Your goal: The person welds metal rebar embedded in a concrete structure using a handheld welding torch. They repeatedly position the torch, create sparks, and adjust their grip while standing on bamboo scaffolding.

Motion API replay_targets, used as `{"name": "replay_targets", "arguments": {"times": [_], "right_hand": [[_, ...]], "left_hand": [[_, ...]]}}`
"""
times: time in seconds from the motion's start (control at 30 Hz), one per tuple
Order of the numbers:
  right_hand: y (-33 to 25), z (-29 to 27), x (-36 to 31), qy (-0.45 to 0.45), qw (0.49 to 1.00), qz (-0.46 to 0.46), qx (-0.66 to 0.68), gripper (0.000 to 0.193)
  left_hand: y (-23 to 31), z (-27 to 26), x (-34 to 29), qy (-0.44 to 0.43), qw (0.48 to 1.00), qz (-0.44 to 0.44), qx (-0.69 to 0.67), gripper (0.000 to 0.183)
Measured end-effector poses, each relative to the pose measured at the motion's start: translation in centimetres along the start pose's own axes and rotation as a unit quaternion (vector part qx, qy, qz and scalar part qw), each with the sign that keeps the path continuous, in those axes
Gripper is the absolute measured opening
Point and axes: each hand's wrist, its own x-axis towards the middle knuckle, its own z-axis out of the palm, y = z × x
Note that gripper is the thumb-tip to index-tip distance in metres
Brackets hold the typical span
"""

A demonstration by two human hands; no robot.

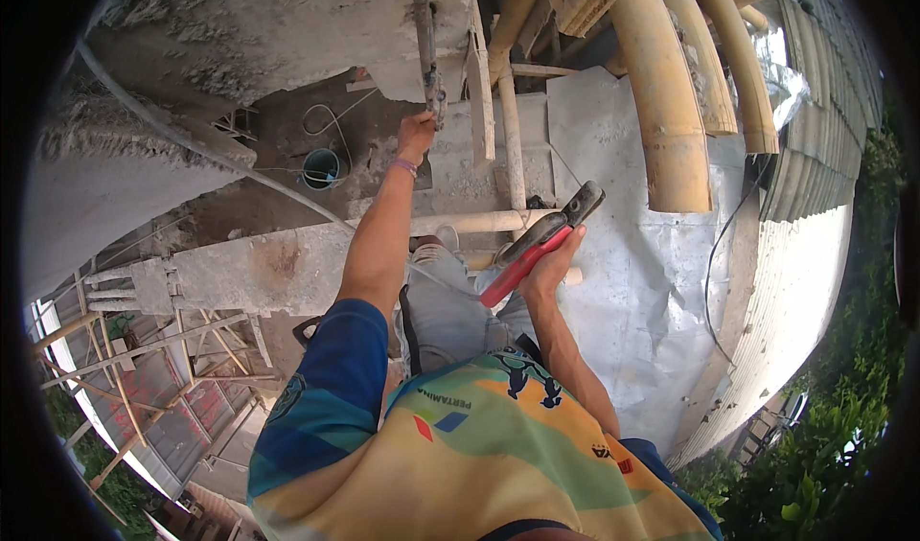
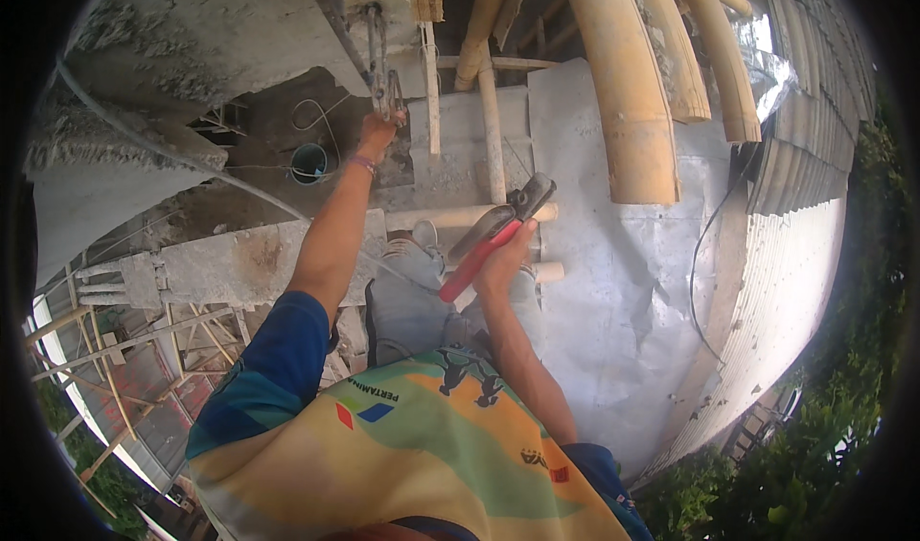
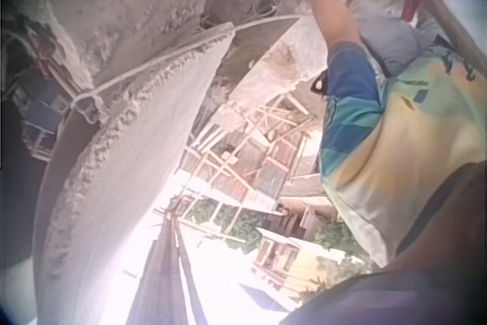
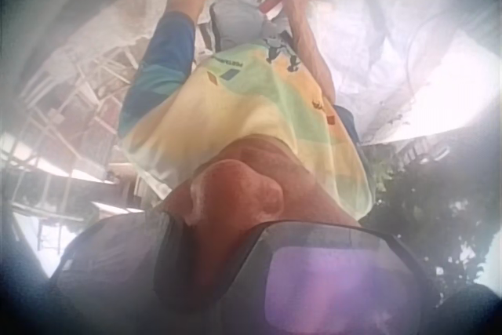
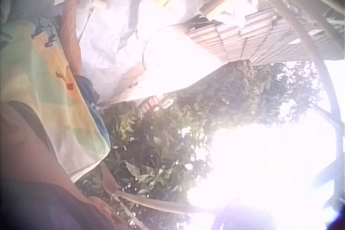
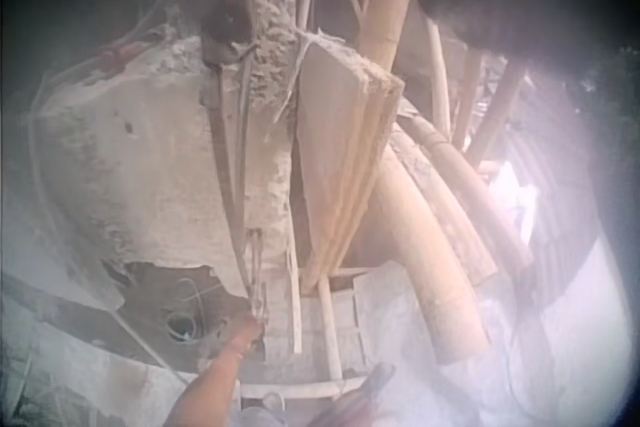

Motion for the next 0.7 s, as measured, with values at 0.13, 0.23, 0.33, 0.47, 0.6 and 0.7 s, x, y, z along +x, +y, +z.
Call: {"name": "replay_targets", "arguments": {"times": [0.13,0.23,0.33,0.47,0.6,0.7], "right_hand": [[-0.2,-0.2,-0.3,-0.014,1.0,0.003,0.003,0.058],[-0.8,-0.5,-0.4,-0.005,0.999,0.013,-0.031,0.059],[-2.1,-0.6,-1.1,0.002,0.999,-0.025,-0.041,0.058],[-5.0,-0.4,-2.0,-0.034,0.999,0.007,-0.012,0.057],[-6.4,0.4,-2.5,0.018,1.0,0.012,0.001,0.06],[-7.1,0.6,-2.6,-0.015,1.0,-0.008,-0.02,0.06]], "left_hand": [[0.5,-0.2,-0.3,0.037,0.98,0.063,0.187,0.03],[1.6,-1.4,-2.6,0.11,0.988,0.022,0.109,0.037],[2.7,-4.5,-7.3,0.118,0.988,-0.08,-0.065,0.04],[5.3,-7.9,-14.6,0.096,0.987,0.048,-0.12,0.037],[7.1,-10.6,-23.5,0.094,0.974,0.186,0.088,0.042],[7.4,-13.0,-27.2,-0.011,0.999,-0.033,0.032,0.049]]}}
